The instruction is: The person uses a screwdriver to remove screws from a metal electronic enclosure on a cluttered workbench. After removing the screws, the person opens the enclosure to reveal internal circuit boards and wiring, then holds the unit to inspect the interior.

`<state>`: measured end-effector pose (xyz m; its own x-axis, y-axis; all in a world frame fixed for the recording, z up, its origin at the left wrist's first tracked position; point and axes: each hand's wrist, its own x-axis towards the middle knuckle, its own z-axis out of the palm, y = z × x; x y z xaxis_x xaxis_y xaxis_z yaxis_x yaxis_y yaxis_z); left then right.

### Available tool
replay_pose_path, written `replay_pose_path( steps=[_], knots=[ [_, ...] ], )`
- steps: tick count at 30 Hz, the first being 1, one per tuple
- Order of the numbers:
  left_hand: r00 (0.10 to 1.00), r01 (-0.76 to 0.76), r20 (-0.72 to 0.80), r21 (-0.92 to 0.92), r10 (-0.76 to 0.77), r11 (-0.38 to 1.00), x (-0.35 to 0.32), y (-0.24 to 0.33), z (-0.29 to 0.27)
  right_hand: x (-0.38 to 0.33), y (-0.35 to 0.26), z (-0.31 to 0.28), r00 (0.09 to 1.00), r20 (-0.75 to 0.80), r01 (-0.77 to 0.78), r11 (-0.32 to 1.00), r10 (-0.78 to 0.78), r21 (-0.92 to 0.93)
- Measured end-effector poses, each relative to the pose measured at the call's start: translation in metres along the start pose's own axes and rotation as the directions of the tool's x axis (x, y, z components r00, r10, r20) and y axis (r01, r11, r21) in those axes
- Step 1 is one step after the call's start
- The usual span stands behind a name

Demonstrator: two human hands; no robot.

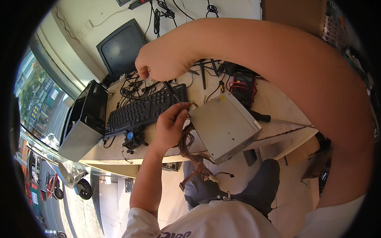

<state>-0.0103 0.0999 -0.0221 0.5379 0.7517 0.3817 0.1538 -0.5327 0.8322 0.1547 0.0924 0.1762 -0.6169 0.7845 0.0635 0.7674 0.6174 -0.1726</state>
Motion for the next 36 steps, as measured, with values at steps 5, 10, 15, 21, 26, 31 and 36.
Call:
replay_pose_path(
  steps=[5,10,15,21,26,31,36],
  knots=[
    [0.996,0.012,-0.086,-0.116,-0.022,0.993,0.003,-0.010,-0.011,0.009,-0.002,0.006,0.991,-0.061,-0.121,0.988,0.116,-0.099],
    [0.985,0.171,0.021,-0.019,-0.170,0.985,-0.002,-0.008,-0.011,0.024,0.020,0.014,0.974,-0.178,0.120,0.986,-0.139,-0.117],
    [0.969,0.234,0.080,0.018,-0.235,0.972,-0.001,-0.010,-0.007,0.032,0.015,0.002,0.998,0.070,0.019,0.925,0.008,-0.380],
    [0.969,0.233,0.074,0.063,-0.238,0.970,-0.002,0.000,-0.008,0.010,0.010,0.011,0.993,-0.118,-0.030,0.999,0.028,-0.015],
    [0.992,0.107,0.057,0.139,-0.116,0.985,0.002,-0.001,-0.003,-0.008,-0.002,0.003,0.997,-0.063,-0.048,0.999,0.049,0.020],
    [0.999,0.030,0.036,0.201,-0.038,0.979,0.003,-0.002,0.000,0.000,0.002,0.008,0.984,-0.100,-0.162,0.978,0.149,-0.132],
    [0.996,0.040,0.060,0.325,-0.063,0.945,0.003,0.007,-0.001,-0.009,-0.008,0.008,0.991,-0.118,-0.057,0.998,0.061,0.037]
  ],
)
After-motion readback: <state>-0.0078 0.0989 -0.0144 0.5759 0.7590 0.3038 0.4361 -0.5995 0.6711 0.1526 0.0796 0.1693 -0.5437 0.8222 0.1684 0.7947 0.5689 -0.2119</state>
